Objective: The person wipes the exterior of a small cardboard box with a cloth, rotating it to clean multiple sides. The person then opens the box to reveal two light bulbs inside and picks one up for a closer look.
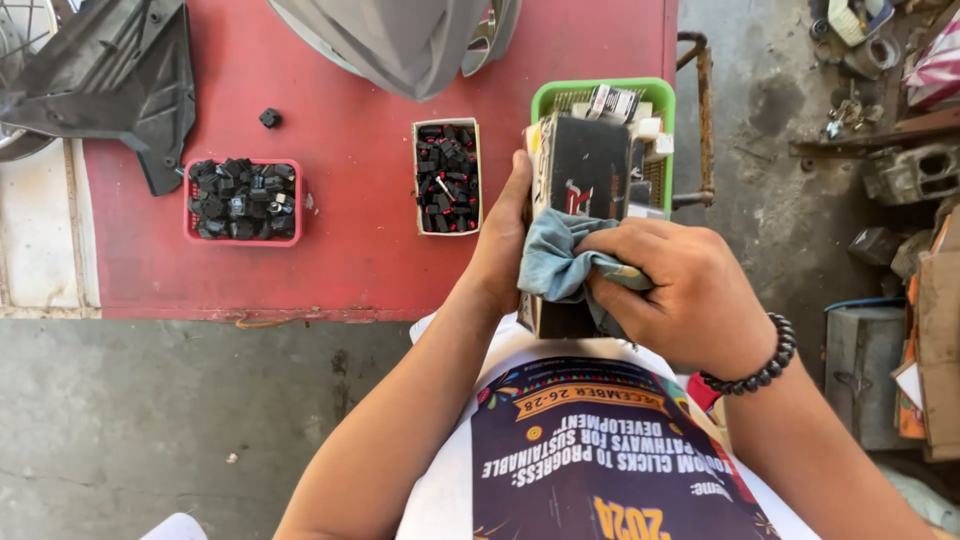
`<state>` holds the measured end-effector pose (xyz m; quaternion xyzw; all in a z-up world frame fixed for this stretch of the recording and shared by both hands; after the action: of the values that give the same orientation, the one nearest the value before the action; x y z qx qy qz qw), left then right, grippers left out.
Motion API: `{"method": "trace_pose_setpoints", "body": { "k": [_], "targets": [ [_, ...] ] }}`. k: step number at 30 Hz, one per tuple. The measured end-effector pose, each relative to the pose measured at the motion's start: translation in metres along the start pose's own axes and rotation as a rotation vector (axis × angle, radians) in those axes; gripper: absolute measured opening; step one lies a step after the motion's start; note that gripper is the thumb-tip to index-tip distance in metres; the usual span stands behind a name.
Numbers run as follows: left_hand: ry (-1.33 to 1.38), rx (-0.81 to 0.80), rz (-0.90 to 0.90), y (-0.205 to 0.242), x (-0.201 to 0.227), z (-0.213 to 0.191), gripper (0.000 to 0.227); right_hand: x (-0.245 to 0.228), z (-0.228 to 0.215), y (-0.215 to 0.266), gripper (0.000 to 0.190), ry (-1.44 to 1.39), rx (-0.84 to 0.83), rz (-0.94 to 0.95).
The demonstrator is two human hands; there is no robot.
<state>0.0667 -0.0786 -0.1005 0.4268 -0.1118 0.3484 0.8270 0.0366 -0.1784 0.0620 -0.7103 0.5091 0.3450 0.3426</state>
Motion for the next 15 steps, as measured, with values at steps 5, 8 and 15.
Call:
{"method": "trace_pose_setpoints", "body": {
  "k": [5,8,15],
  "targets": [
    [-0.051,0.046,-0.008,0.005,-0.003,-0.005,0.068,0.008,-0.005,-0.008,0.020,-0.037,-0.014,-0.007],
    [-0.043,0.057,-0.022,0.002,0.001,-0.014,0.069,0.006,0.000,-0.015,0.020,-0.023,-0.009,-0.008],
    [0.136,-0.070,-0.086,-0.006,0.026,-0.052,0.072,-0.023,0.047,-0.042,0.018,-0.013,-0.093,-0.024]
  ]
}}
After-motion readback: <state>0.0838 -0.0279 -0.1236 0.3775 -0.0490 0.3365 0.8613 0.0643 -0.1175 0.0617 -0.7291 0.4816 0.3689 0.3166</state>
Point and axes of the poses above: each hand's wrist, its own y-axis away from the middle knuckle, its own z-axis out of the palm, x = y × z, the point moved 8 cm from there along -y, towards the middle knuckle, and after that the axes turned 9 degrees about -y, right-handed, at the moved point
